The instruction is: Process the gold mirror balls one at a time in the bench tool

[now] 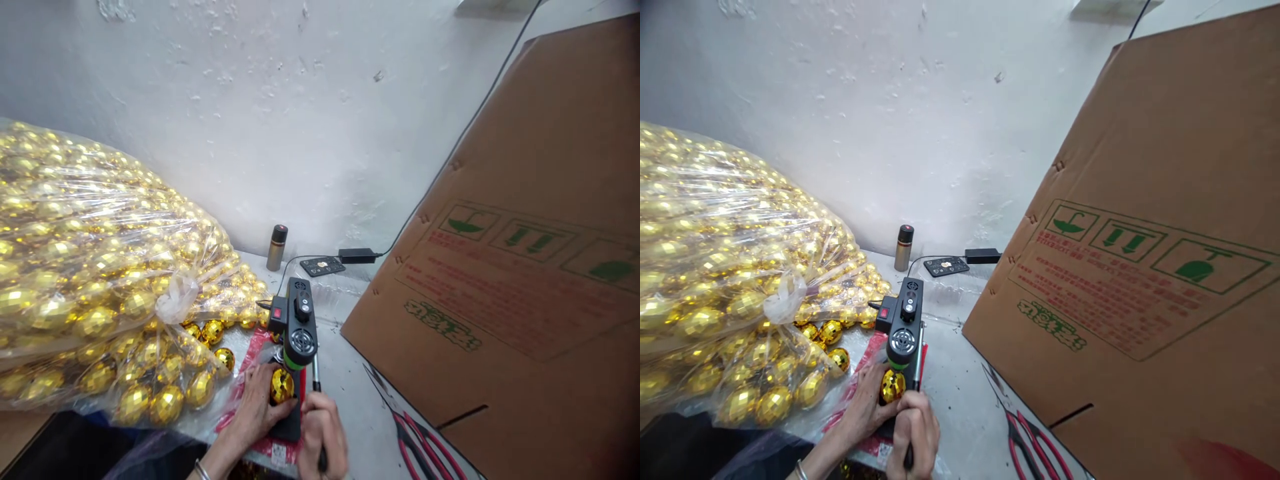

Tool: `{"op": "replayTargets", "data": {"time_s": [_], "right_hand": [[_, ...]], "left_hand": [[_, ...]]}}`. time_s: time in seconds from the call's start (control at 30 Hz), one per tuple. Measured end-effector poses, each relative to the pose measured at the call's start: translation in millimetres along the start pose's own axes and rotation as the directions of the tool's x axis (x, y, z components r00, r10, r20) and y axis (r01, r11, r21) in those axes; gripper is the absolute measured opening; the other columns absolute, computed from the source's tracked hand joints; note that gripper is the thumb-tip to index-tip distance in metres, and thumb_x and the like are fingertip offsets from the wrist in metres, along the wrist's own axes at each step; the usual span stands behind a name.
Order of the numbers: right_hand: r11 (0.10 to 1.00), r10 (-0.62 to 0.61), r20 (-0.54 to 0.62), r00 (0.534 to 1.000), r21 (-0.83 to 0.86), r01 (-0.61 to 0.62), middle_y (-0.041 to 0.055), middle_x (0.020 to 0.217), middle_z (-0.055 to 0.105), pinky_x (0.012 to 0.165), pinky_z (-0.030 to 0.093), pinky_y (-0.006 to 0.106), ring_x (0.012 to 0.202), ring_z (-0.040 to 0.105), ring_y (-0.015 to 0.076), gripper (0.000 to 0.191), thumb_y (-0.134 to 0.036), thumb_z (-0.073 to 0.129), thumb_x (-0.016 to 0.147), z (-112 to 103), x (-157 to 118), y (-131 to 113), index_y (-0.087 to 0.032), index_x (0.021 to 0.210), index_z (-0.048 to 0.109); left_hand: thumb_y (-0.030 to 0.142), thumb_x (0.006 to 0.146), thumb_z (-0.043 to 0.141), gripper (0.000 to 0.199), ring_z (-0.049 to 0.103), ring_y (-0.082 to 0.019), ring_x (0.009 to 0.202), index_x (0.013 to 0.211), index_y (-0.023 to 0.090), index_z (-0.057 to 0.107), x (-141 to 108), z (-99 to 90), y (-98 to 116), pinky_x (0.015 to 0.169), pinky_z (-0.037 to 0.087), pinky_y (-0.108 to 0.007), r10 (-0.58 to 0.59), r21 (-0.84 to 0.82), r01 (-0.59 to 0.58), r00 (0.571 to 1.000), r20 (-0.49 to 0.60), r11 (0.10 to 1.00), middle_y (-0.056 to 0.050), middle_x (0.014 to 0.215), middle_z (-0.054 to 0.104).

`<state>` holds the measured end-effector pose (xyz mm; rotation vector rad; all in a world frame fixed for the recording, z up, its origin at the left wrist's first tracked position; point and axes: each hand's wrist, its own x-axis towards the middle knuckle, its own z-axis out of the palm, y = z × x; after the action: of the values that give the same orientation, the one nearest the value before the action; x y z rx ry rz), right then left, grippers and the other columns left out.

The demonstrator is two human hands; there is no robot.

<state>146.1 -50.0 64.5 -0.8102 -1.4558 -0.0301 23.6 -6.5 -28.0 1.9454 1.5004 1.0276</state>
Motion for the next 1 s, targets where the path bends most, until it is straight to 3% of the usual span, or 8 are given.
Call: {"op": "replayTargets", "data": {"time_s": [0.1,0.17,0.37,0.53,0.63,0.7,0.8,1.0], "right_hand": [[0.985,0.173,0.084,0.981,-0.007,-0.173,0.0,0.071,0.057,0.052,0.043,0.023,0.058,0.055,0.0117,0.022,-0.013,0.047,0.1,-7,37,-23,-0.021,0.081,0.055],[0.985,0.17,0.065,0.983,-0.004,-0.17,-0.0012,0.069,0.054,0.053,0.043,0.022,0.058,0.054,0.0108,0.024,-0.012,0.047,0.1,-8,52,-32,-0.021,0.079,0.053],[0.996,0.084,0.05,0.995,0.016,-0.084,-0.0014,0.072,0.053,0.055,0.044,0.02,0.061,0.053,0.0098,0.024,-0.004,0.044,0.098,-4,36,-25,-0.022,0.082,0.05],[0.996,0.093,0.084,0.992,0.0,-0.094,-0.001,0.074,0.051,0.059,0.045,0.02,0.063,0.052,0.01,0.026,-0.001,0.044,0.097,-6,23,-20,-0.022,0.082,0.047],[0.996,0.086,0.069,0.994,0.006,-0.086,-0.0012,0.074,0.051,0.059,0.044,0.021,0.064,0.052,0.0103,0.026,-0.001,0.044,0.096,-5,23,-20,-0.022,0.082,0.047],[0.997,0.077,0.06,0.995,0.013,-0.078,-0.0013,0.073,0.051,0.058,0.044,0.021,0.063,0.052,0.0101,0.026,-0.001,0.045,0.096,-4,23,-20,-0.022,0.081,0.047],[0.996,0.089,0.053,0.995,0.011,-0.09,-0.0013,0.074,0.051,0.058,0.043,0.021,0.062,0.052,0.0098,0.026,0.0,0.044,0.095,-2,24,-20,-0.021,0.081,0.047],[0.998,0.059,0.03,0.998,0.009,-0.059,-0.0024,0.07,0.05,0.058,0.044,0.02,0.062,0.052,0.0097,0.028,0.0,0.044,0.095,-1,29,-23,-0.022,0.077,0.046]], "left_hand": [[0.037,0.081,0.076,0.052,0.065,-0.036,0.112,0.128,0.021,0.063,-17,-2.0,-5,0.098,0.051,-0.055,0.035,0.015,-0.036,0.999,0.002,0.999,-0.015,0.12,0.071],[0.033,0.081,0.077,0.06,0.065,-0.037,0.117,0.136,0.021,0.059,-40,0.1,-17,0.098,0.053,-0.054,0.111,0.051,-0.111,0.994,0.005,0.993,-0.017,0.128,0.069],[0.04,0.093,0.068,0.057,0.073,-0.03,0.11,0.147,0.035,0.052,-103,4.5,-62,0.09,0.059,-0.036,0.372,0.195,-0.385,0.923,0.099,0.902,-0.01,0.126,0.074],[0.029,0.101,0.045,0.042,0.065,-0.032,0.122,0.141,0.023,0.058,-43,-56.5,-51,0.105,0.049,-0.048,0.301,0.498,-0.217,0.949,-0.094,0.84,-0.015,0.132,0.071],[0.014,0.097,0.041,0.038,0.07,-0.03,0.105,0.122,0.021,0.068,7,-101.4,-38,0.095,0.053,-0.045,0.031,0.653,-0.01,0.999,-0.021,0.758,-0.013,0.116,0.076],[0.019,0.096,0.047,0.028,0.071,-0.031,0.099,0.108,0.022,0.072,25,-118.3,-31,0.09,0.053,-0.044,-0.097,0.69,0.029,0.993,0.06,0.723,-0.012,0.102,0.079],[0.032,0.093,0.058,0.019,0.072,-0.033,0.094,0.099,0.02,0.072,31,-121.4,-22,0.09,0.052,-0.043,-0.157,0.679,0.008,0.975,0.158,0.735,-0.013,0.093,0.079],[0.025,0.086,0.062,0.036,0.069,-0.036,0.11,0.121,0.016,0.063,31,-109.2,-5,0.101,0.047,-0.05,-0.181,0.637,-0.001,0.958,0.221,0.771,-0.019,0.112,0.074]]}}
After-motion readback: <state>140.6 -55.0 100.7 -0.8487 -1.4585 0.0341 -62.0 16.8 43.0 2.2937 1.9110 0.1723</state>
